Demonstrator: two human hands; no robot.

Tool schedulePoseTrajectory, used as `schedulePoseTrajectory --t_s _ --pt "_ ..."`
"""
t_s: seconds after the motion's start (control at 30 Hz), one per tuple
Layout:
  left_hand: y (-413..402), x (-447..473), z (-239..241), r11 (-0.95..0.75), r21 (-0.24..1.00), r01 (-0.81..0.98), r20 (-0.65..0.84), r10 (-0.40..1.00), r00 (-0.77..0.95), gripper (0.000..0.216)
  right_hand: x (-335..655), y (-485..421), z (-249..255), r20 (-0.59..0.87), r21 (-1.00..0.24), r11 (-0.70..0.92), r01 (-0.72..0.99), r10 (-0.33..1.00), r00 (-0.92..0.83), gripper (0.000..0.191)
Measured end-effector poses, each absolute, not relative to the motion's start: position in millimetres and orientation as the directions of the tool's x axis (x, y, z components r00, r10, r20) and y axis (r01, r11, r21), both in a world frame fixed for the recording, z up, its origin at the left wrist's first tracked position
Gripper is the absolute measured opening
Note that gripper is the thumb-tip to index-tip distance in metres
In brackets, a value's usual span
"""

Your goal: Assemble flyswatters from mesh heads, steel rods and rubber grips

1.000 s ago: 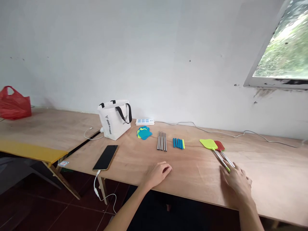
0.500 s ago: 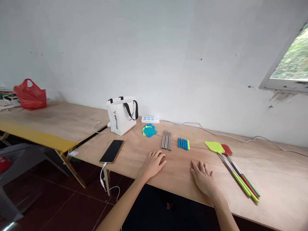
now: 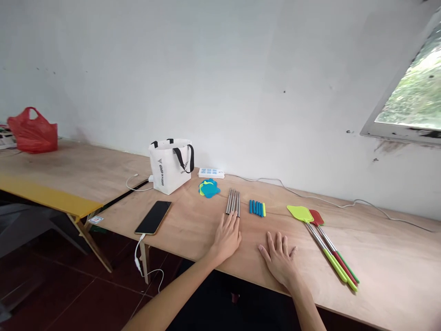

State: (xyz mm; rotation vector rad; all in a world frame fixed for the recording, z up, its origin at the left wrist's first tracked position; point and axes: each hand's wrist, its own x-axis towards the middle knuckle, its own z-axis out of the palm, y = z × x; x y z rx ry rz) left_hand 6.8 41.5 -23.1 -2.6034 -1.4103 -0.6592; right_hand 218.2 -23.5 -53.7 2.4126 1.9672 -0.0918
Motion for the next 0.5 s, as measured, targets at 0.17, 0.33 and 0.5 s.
schedulePoseTrajectory --t_s 0.17,0.33,0.5 --pt "70.7 32.9 -17.3 -0.513 0.112 0.851 0.256 0.843 0.474 0.07 218.6 -21.9 -54.1 -0.055 -0.034 -0.209 0.977 0.977 0.207 0.077" --pt "65.2 40.5 -30.4 -0.485 0.179 0.856 0.281 0.859 0.428 0.063 217.7 -20.6 -56.4 -0.036 -0.044 -0.207 0.977 0.978 0.205 0.076" --pt "38.6 39.9 -36.8 -0.508 0.176 0.843 0.32 0.84 0.439 0.06 216.8 -21.3 -58.3 0.01 -0.081 -0.19 0.978 0.981 0.191 0.076"
